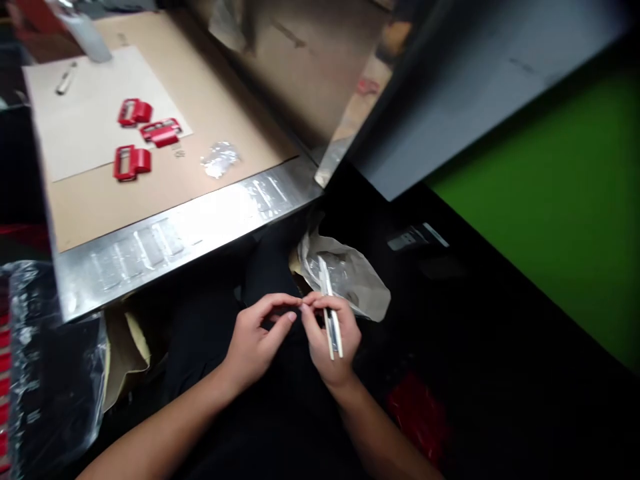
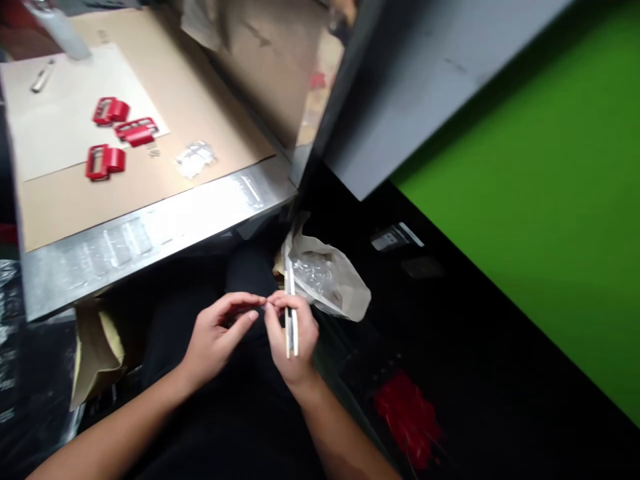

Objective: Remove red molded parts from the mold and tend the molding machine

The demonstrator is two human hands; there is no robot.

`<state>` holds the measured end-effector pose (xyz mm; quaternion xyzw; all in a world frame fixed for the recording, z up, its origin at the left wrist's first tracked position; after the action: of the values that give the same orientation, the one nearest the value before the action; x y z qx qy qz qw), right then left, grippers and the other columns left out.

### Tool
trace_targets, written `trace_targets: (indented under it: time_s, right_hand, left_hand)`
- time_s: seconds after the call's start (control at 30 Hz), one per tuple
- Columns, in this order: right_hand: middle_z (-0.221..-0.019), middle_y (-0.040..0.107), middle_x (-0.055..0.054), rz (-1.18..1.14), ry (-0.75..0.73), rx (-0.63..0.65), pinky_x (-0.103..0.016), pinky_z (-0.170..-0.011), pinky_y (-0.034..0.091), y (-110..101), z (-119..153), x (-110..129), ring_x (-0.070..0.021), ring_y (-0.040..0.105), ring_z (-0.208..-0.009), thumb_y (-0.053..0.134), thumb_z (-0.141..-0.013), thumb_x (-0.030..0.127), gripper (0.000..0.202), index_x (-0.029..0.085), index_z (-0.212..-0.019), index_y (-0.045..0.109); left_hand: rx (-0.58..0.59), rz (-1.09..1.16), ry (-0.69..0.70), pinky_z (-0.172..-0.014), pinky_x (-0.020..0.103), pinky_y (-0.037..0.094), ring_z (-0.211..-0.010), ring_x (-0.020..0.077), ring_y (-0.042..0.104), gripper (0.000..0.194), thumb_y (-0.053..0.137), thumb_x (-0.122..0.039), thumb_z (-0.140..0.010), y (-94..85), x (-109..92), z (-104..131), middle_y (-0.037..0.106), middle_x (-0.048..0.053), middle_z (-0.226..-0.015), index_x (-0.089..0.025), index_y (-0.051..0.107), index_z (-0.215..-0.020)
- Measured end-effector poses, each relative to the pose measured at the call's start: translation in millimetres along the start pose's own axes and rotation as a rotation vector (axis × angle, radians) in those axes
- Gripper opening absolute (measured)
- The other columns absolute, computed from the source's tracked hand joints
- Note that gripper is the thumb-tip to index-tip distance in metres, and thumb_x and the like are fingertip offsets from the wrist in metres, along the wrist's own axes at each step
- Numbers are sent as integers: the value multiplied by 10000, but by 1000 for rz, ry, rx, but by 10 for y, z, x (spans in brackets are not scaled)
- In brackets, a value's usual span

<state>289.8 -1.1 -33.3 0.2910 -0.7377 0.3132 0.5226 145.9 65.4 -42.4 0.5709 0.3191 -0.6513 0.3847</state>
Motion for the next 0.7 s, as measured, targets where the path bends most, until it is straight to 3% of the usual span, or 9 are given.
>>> trace_targets:
  time_s: [0.17, 0.37, 0.53, 0.6, 0.7]
  right_hand:
    - [-921, 702, -40, 102, 31, -61, -336, -740, 577, -141, -170, -291, -200, 709, -840, 754, -871, 215, 180, 203, -957, 597]
    - [-887, 671, -47, 361, 31, -304, -315, -668, 568, -751, -523, -959, -191, 682, -747, 678, -859, 269, 183, 188, -988, 576]
    - [-876, 741, -74, 581, 76, -148, -377, -791, 575, -1010, -668, -1426, -239, 700, -789, 605, -788, 216, 142, 184, -916, 657]
    - [-1018, 769, -117, 632, 101, -108, -426, -885, 570, -1034, -618, -1481, -279, 721, -927, 572, -783, 185, 219, 171, -969, 688]
    - [-1223, 735, -161, 655, 115, -119, -506, -1008, 537, -965, -481, -1384, -323, 690, -1139, 554, -834, 179, 370, 145, -1181, 680]
  left_hand:
    - [89, 160, -77, -1028, 377, 587, -1181, 254, 701, 265, 705, -278, -934, 0, 129, -18, 732, 93, -1254, -229, 730, -1193]
    - [51, 150, -101, -976, 366, 588, -1145, 247, 705, 263, 722, -302, -918, -86, 295, -77, 740, 84, -1220, -240, 735, -1174]
    - [4, 54, -142, -998, 384, 576, -1123, 253, 712, 272, 734, -388, -917, -307, 422, -138, 746, 75, -1187, -248, 738, -1151]
    - [-8, 5, -144, -980, 379, 582, -1097, 252, 720, 267, 737, -408, -914, -384, 443, -163, 750, 72, -1169, -247, 743, -1127]
    - [-28, -53, -133, -940, 372, 593, -1053, 245, 727, 243, 726, -424, -919, -428, 460, -178, 756, 63, -1133, -253, 748, -1089]
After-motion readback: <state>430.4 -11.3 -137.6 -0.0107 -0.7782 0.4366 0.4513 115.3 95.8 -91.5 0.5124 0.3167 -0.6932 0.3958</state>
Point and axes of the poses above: each hand's wrist, its own z-axis away from the middle knuckle, its own y-axis out of the palm, x = y × z, the point moved 9 cm from there along -z, towards the middle knuckle
